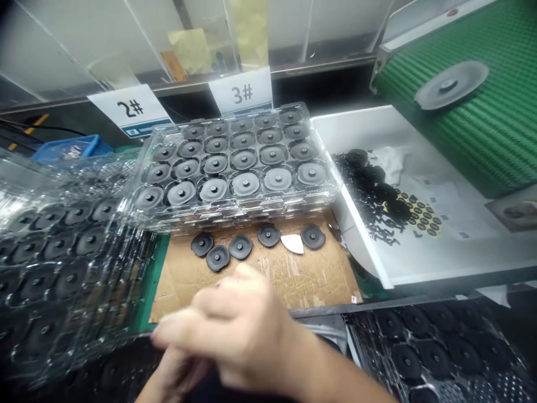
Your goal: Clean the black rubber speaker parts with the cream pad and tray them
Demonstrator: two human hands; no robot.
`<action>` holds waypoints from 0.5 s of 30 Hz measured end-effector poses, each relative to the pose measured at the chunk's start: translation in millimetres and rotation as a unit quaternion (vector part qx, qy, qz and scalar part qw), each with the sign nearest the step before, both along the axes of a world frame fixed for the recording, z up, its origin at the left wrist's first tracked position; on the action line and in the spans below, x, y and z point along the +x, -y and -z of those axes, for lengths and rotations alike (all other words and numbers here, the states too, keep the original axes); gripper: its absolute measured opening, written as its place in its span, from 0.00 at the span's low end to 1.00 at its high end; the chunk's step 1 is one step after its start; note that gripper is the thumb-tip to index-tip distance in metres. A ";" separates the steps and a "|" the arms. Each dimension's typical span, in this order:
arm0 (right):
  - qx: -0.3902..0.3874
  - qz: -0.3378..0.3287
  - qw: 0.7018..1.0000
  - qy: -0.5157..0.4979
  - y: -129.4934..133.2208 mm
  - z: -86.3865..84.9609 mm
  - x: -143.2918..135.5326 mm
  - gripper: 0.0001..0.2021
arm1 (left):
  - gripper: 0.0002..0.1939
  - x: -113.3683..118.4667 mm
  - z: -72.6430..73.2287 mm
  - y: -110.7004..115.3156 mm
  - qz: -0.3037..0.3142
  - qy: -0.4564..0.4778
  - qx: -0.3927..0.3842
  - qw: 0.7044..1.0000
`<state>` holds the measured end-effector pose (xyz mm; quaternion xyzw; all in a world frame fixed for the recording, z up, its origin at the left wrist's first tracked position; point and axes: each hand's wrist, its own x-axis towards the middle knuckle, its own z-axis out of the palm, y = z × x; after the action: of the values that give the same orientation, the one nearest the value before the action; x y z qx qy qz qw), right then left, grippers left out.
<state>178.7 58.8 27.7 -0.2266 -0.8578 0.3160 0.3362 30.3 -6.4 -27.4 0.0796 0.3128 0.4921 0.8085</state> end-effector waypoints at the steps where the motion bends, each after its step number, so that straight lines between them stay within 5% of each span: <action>1: -0.048 0.019 0.998 -0.019 -4.6 4.3 7.5 0.13 | 0.29 0.7 -1.2 -0.6 -0.013 0.000 0.017 1.000; 4: -0.226 0.129 0.965 -0.019 -16.7 31.1 34.6 0.11 | 0.34 0.4 -6.8 -3.5 -0.040 0.002 0.051 0.998; 7: -0.315 0.172 0.933 0.006 -14.6 76.2 45.8 0.09 | 0.30 0.3 -10.7 -6.8 -0.031 0.017 0.043 0.998; 11: -0.292 0.201 0.935 0.015 2.9 128.4 31.5 0.10 | 0.26 4.4 -10.2 -10.7 -0.014 0.064 0.043 0.997; 15: -0.252 0.280 0.926 -0.013 7.3 124.3 25.9 0.12 | 0.30 3.9 -7.9 -13.9 -0.025 -0.008 0.140 0.990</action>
<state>204.7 51.5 -96.6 -0.5306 -0.6471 0.4174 0.3541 34.3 7.5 -19.5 0.1879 0.2493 0.5504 0.7743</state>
